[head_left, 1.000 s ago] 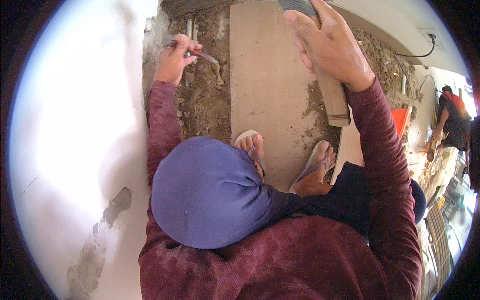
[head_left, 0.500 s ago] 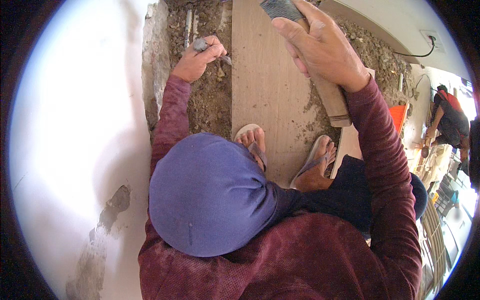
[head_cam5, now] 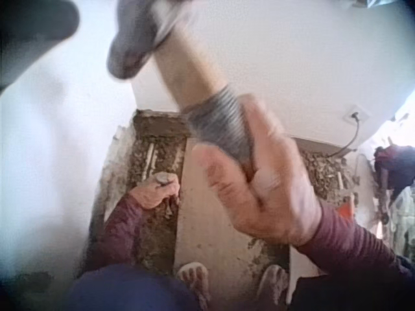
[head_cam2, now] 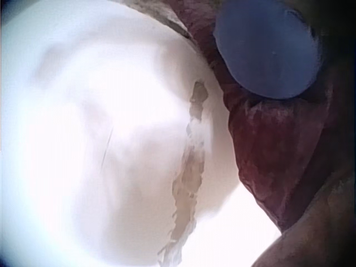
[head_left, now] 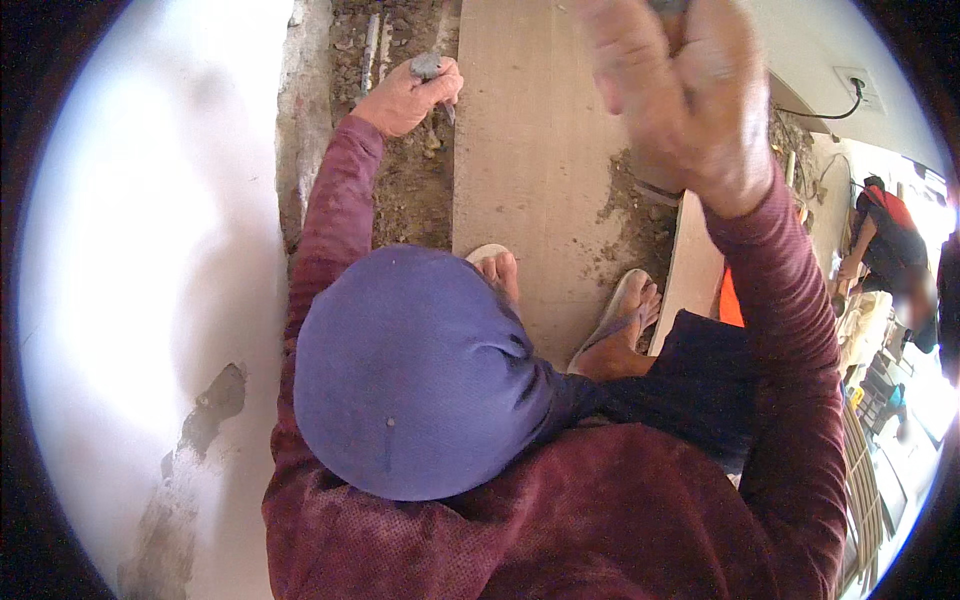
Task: The person places a rectangular tile onto a prepared floor surface and uses a hammer and chisel to break and adjust the tile edges for fit. The person repeatedly chips away at the tile's edge while seated on the floor.
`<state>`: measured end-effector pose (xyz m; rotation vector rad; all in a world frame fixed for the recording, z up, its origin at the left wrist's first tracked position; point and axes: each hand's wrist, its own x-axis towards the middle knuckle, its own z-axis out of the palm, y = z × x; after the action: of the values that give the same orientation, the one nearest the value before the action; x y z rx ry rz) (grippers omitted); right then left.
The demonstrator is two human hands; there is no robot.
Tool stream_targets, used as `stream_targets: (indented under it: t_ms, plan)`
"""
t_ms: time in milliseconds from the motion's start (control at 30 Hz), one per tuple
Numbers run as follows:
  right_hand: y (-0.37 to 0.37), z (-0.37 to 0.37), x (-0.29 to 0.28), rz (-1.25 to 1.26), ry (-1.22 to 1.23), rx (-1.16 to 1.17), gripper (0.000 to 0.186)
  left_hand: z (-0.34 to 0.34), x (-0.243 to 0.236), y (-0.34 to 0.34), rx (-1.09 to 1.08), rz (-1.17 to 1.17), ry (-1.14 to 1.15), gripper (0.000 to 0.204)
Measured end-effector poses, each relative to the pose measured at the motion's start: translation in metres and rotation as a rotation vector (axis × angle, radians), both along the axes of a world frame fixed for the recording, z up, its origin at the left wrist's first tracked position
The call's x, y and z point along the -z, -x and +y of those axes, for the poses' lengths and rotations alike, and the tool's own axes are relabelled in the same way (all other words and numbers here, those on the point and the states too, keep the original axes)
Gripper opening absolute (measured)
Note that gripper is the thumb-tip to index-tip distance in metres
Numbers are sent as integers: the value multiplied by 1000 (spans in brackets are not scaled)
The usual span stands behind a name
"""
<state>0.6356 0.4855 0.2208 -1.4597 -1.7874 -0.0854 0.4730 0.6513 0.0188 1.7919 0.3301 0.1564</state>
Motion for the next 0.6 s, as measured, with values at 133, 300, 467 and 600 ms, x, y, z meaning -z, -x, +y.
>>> stream_targets:
  t_ms: [133,300,467,600]
  plan:
    - [6,-17,47,-252,286,33,35,-12,-5,-6,-40,3,49,27]
    - [5,-8,40,-56,281,47,23,-16,7,-3,-109,13,100,30]
    - [6,5,-66,302,548,-149,34,-18,1,5,-139,-38,87,31]
    - [9,1,2,-50,248,-17,32,-14,-7,8,-117,-71,-39,29]
